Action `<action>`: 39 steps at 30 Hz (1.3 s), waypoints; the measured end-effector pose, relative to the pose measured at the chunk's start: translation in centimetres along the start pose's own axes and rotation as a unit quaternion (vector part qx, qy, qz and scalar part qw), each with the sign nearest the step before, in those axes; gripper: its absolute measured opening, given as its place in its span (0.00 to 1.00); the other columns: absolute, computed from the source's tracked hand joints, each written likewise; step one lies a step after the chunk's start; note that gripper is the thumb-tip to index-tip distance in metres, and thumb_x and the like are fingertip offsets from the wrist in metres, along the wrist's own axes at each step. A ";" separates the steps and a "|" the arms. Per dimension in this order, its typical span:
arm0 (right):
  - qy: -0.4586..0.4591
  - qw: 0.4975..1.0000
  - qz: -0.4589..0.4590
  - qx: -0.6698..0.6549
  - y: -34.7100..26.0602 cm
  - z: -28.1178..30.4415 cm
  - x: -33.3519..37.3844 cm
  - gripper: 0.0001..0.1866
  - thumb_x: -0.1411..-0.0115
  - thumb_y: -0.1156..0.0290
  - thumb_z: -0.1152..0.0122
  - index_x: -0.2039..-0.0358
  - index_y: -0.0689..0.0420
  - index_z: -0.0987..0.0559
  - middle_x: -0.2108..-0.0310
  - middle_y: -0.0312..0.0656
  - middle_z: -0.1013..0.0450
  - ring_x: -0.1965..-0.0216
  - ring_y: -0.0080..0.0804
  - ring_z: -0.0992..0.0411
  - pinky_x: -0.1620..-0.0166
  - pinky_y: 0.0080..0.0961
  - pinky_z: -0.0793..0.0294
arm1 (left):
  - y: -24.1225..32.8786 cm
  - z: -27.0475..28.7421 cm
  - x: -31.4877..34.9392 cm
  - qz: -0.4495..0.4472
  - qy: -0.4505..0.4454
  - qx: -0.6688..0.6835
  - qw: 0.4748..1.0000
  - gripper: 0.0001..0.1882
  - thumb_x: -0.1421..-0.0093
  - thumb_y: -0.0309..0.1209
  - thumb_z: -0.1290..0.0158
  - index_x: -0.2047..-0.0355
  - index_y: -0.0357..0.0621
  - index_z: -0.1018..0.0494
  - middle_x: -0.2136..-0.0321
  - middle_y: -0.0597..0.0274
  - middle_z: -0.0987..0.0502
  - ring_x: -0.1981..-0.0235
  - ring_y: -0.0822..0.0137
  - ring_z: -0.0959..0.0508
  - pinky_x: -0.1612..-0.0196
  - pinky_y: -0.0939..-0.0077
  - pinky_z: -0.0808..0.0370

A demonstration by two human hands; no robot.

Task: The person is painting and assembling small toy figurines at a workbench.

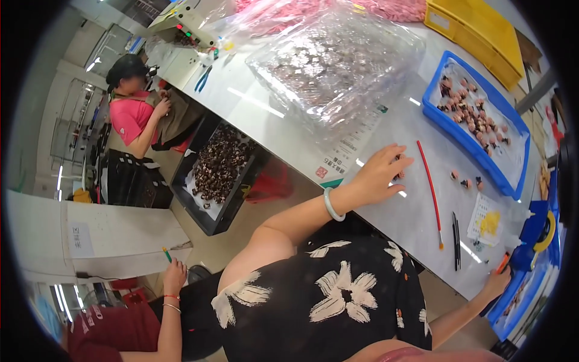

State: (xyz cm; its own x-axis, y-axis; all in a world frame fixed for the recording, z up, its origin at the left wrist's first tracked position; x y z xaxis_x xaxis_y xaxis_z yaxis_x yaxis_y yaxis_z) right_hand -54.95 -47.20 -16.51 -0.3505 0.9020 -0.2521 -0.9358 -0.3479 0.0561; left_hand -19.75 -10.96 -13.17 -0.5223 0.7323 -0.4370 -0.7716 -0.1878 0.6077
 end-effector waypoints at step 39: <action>-0.333 0.622 0.198 -0.680 -20.9 7.8 18.2 0.09 0.47 0.78 0.50 0.64 0.63 0.29 0.77 0.35 0.33 0.77 0.17 0.35 0.73 0.13 0.34 | 4.1 18.9 3.7 0.047 0.211 0.737 0.640 0.22 0.45 0.52 0.65 0.82 0.46 0.43 0.91 0.71 0.49 0.91 0.76 0.48 0.88 0.81 0.52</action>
State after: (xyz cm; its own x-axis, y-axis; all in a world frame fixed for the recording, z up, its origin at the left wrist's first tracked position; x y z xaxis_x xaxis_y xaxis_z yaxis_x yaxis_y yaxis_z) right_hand -42.07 -21.57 -14.75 -0.9051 0.4251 0.0020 -0.0317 -0.0628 -0.9975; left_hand -18.00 3.34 0.27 -0.8332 0.4627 -0.3028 0.2894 0.8315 0.4742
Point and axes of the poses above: each hand's wrist, its own x-axis away from the middle knuckle, its own z-axis out of the back of the hand, y = z × x, the point moved 3 cm from there along -x, towards the middle knuckle
